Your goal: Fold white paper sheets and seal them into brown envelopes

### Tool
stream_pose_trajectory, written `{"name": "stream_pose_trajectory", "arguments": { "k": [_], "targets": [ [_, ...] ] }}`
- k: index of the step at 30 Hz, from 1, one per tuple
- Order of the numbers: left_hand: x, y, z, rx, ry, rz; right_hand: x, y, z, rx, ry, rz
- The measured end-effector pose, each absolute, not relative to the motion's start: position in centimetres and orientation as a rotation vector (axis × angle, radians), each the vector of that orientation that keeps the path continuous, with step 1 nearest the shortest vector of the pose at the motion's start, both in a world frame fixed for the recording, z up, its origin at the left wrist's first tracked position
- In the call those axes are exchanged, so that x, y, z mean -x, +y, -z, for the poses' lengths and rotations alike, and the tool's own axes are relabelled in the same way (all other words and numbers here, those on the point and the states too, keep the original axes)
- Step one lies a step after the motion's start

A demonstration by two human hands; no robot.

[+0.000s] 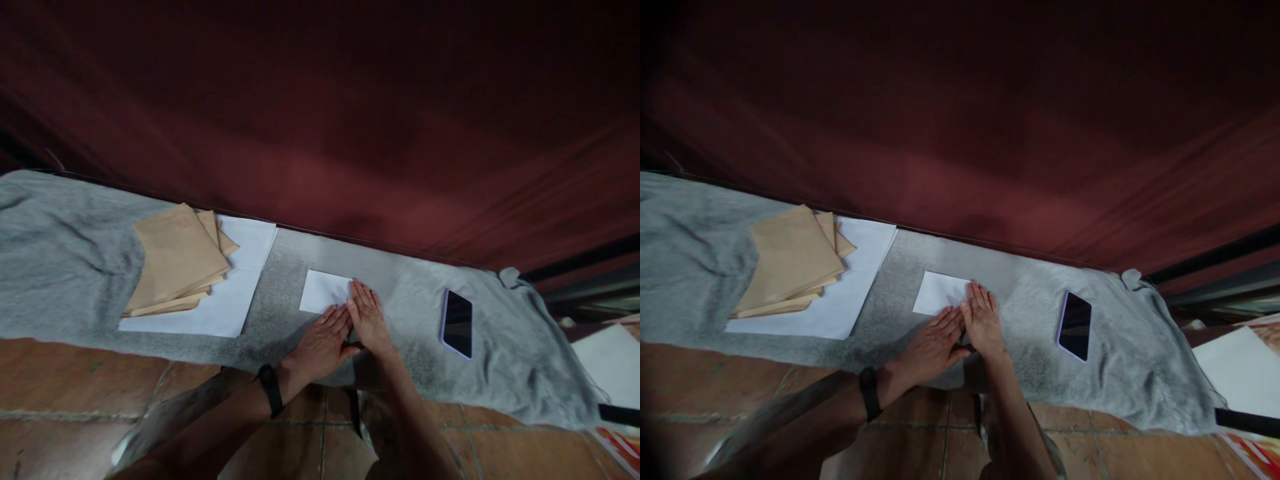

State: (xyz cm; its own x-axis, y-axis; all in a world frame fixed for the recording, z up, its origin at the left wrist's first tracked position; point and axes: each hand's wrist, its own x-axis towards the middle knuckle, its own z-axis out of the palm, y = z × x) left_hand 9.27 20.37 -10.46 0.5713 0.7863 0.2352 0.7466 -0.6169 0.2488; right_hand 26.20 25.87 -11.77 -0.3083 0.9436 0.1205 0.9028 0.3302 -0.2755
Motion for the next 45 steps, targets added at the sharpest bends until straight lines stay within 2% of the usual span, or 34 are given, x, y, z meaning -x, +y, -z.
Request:
{"name": "stream_pose_trajectory", "arguments": {
  "k": [9,16,23,32,45],
  "targets": [
    [-9.2,19.2,10.0,-2.660,1.305,-0.488,-26.0,26.6,12.2,1.725,-2.319,-0.152],
    [-7.3,22.7,9.4,-2.496,1.666,-0.580,-24.4,25.8,11.7,1.592,-2.248,-0.106],
    [-6.1,25.4,11.3,-2.459,1.802,-0.486,-22.0,24.4,12.1,1.545,-2.377,-0.053],
    [-5.9,25.2,11.3,-2.417,1.918,-0.447,-24.0,24.3,13.0,1.607,-2.304,0.093],
    [-6.3,24.5,11.1,-2.347,1.976,-0.401,-26.4,24.4,13.7,1.587,-2.319,0.104]
  ]
}}
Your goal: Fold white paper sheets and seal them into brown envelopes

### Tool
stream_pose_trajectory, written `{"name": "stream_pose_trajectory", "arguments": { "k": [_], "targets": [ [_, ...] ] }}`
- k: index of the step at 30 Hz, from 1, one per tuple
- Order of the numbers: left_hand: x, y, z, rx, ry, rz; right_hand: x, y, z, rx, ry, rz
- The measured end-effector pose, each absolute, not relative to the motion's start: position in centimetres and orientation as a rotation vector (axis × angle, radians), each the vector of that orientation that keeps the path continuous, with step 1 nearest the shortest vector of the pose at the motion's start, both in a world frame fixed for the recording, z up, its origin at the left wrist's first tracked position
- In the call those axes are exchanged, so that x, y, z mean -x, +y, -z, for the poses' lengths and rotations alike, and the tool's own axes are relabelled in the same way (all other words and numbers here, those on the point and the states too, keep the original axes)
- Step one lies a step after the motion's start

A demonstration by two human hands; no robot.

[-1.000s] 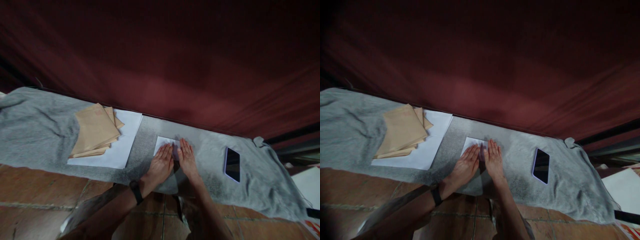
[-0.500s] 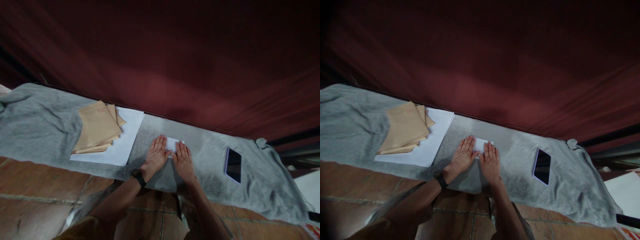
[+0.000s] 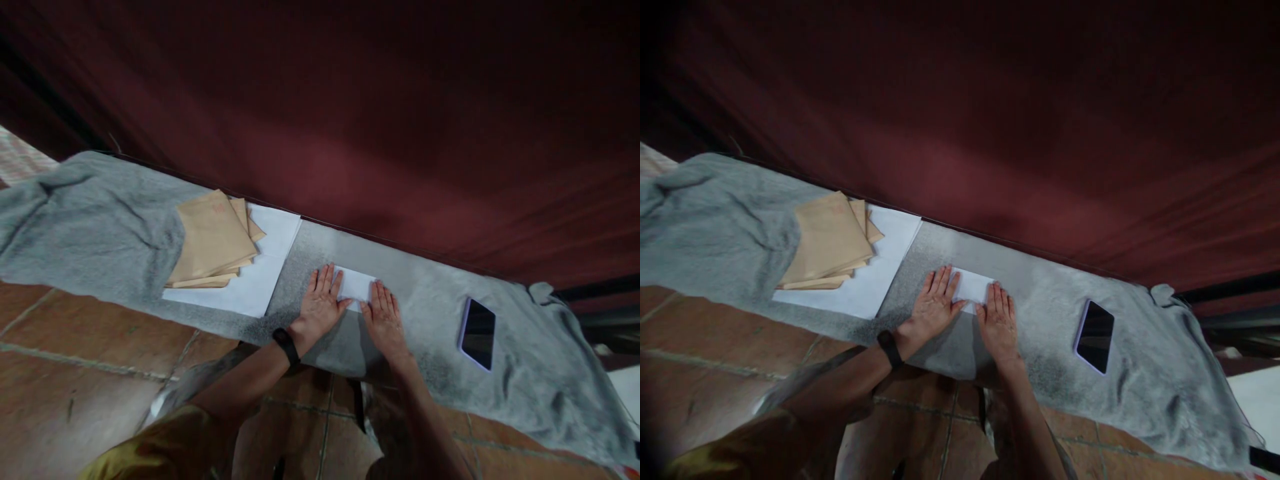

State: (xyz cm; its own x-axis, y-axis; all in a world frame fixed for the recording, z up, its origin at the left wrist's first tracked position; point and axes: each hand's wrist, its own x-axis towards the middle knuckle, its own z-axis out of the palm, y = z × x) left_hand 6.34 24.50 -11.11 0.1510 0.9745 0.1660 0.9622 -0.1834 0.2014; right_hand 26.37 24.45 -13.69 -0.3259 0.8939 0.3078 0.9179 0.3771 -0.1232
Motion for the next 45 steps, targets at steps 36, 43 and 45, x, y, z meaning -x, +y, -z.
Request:
{"name": "stream_pose_trajectory", "arguments": {
  "k": [36,43,45],
  "targets": [
    [-5.0,26.3,7.3,-1.792,1.891,-0.657,-24.8,23.4,11.5,1.474,-2.415,-0.055],
    [-3.1,27.8,8.4,-1.383,1.703,-0.997,-24.5,23.5,10.9,1.490,-2.462,-0.026],
    [-3.0,27.9,8.8,-1.269,1.676,-1.077,-24.5,23.4,10.7,1.488,-2.475,-0.033]
  ]
}}
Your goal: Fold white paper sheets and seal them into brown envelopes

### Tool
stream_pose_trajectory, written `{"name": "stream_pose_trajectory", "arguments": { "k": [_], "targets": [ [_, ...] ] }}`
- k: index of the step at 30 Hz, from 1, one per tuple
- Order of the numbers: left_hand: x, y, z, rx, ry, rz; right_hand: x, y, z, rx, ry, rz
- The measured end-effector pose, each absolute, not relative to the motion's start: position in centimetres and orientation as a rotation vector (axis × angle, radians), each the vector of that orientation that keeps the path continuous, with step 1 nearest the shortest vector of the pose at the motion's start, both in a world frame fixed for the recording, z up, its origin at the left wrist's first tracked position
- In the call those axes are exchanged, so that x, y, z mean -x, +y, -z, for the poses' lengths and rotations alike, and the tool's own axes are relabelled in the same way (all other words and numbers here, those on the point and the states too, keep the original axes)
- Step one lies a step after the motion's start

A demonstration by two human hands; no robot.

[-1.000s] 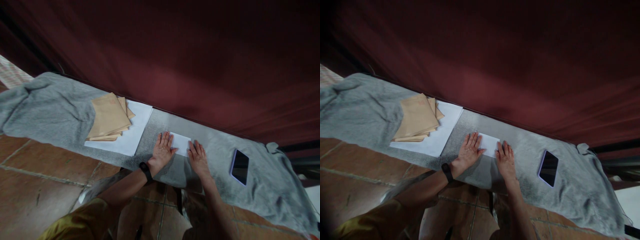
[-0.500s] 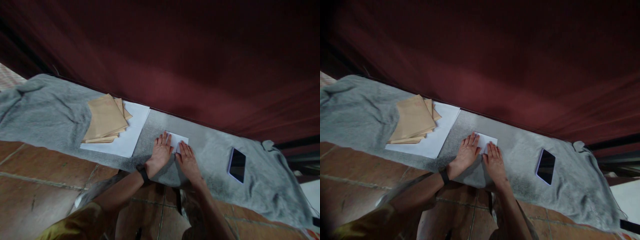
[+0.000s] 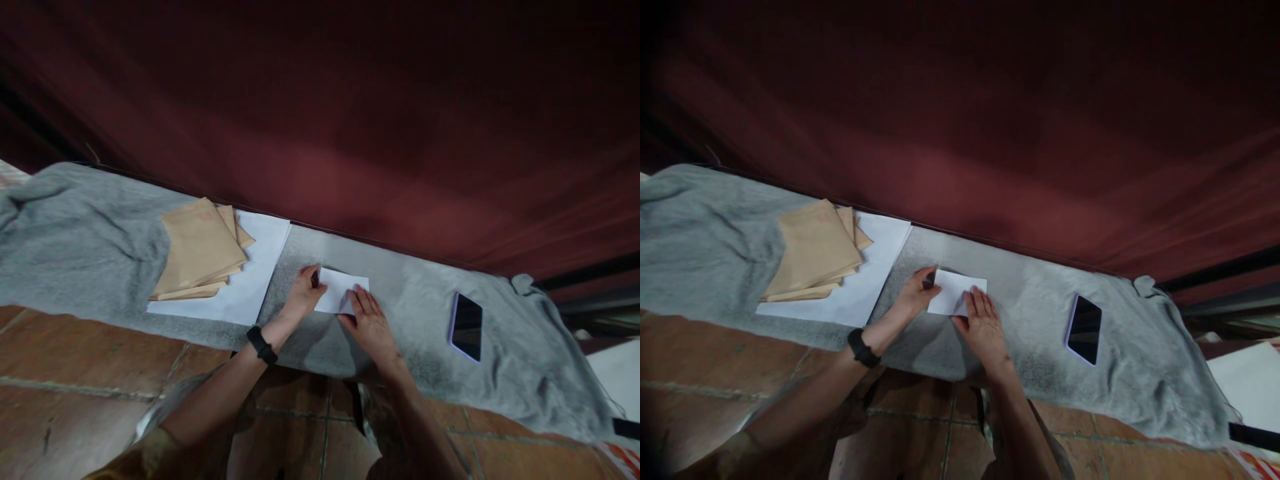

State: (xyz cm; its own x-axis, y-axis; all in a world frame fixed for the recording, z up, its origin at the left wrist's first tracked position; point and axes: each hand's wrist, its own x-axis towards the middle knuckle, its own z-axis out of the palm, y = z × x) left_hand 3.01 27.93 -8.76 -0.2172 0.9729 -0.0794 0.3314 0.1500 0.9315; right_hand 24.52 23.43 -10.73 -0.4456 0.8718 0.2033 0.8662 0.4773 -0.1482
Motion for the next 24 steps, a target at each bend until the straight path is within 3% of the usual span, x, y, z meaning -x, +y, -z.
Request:
{"name": "stream_pose_trajectory", "arguments": {
  "k": [16,24],
  "targets": [
    [-4.2,27.8,7.7,-0.637,1.292,-1.326,-25.6,24.5,8.7,1.414,-2.231,-0.186],
    [-3.8,27.3,5.8,-0.963,1.074,-1.239,-28.1,25.7,6.2,1.338,-1.707,-0.561]
  ]
}}
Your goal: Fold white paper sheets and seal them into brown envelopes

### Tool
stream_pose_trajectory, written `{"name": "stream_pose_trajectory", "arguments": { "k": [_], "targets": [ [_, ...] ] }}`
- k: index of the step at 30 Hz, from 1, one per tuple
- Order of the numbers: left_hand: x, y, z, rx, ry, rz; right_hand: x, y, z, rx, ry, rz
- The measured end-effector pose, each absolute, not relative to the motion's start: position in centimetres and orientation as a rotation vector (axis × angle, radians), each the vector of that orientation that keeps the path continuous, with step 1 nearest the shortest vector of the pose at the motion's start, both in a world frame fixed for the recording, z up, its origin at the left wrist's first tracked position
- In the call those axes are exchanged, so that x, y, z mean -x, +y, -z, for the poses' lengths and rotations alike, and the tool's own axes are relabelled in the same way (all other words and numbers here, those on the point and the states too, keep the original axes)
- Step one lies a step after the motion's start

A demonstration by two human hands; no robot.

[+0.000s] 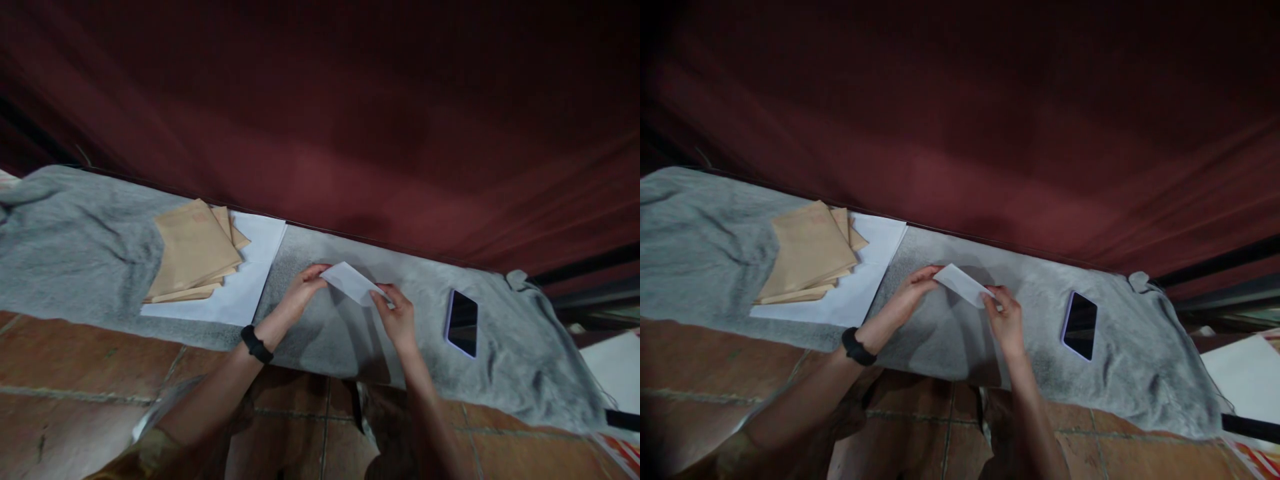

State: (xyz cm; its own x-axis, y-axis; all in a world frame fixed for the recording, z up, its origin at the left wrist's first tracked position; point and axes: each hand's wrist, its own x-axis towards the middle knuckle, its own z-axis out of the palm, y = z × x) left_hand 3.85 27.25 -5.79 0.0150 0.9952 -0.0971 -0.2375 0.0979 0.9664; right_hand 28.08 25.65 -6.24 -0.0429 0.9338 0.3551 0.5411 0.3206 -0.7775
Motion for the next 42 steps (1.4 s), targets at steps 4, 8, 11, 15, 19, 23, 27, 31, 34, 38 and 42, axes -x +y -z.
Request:
{"name": "stream_pose_trajectory", "arguments": {
  "k": [4,8,11,15,19,23,27,31,34,38,42],
  "targets": [
    [-3.9,27.3,5.5,-1.084,1.140,-1.144,-28.2,26.2,6.3,1.386,-1.489,-0.755],
    [-3.9,27.4,6.1,-1.105,1.289,-1.048,-27.9,27.0,7.7,1.454,-1.398,-0.734],
    [-4.1,27.3,6.8,-0.936,1.390,-0.980,-27.5,27.0,8.8,1.531,-1.480,-0.569],
    [-4.9,26.7,7.4,-0.832,1.420,-0.944,-25.8,26.1,9.5,1.554,-1.759,-0.320],
    [-5.8,25.7,7.5,-0.805,1.430,-0.903,-23.1,24.3,10.4,1.529,-2.032,-0.279],
    [-5.5,24.6,7.2,-0.880,1.509,-0.820,-21.1,22.7,11.3,1.573,-2.286,-0.162],
    [-4.4,23.9,6.3,-1.123,1.767,-0.819,-20.8,22.2,11.2,1.643,-2.343,-0.105],
    [-5.5,24.0,6.3,-1.811,1.912,-0.750,-21.0,22.3,11.0,1.653,-2.370,-0.095],
    [-7.3,24.5,7.8,-2.177,1.619,-0.718,-21.0,22.2,11.3,1.633,-2.417,-0.054],
    [-8.8,24.9,10.0,-2.295,1.553,-0.610,-21.2,22.0,11.8,1.646,-2.418,0.049],
    [-8.6,24.9,10.8,-2.320,1.603,-0.516,-21.7,21.9,12.3,1.702,-2.325,0.086]
  ]
}}
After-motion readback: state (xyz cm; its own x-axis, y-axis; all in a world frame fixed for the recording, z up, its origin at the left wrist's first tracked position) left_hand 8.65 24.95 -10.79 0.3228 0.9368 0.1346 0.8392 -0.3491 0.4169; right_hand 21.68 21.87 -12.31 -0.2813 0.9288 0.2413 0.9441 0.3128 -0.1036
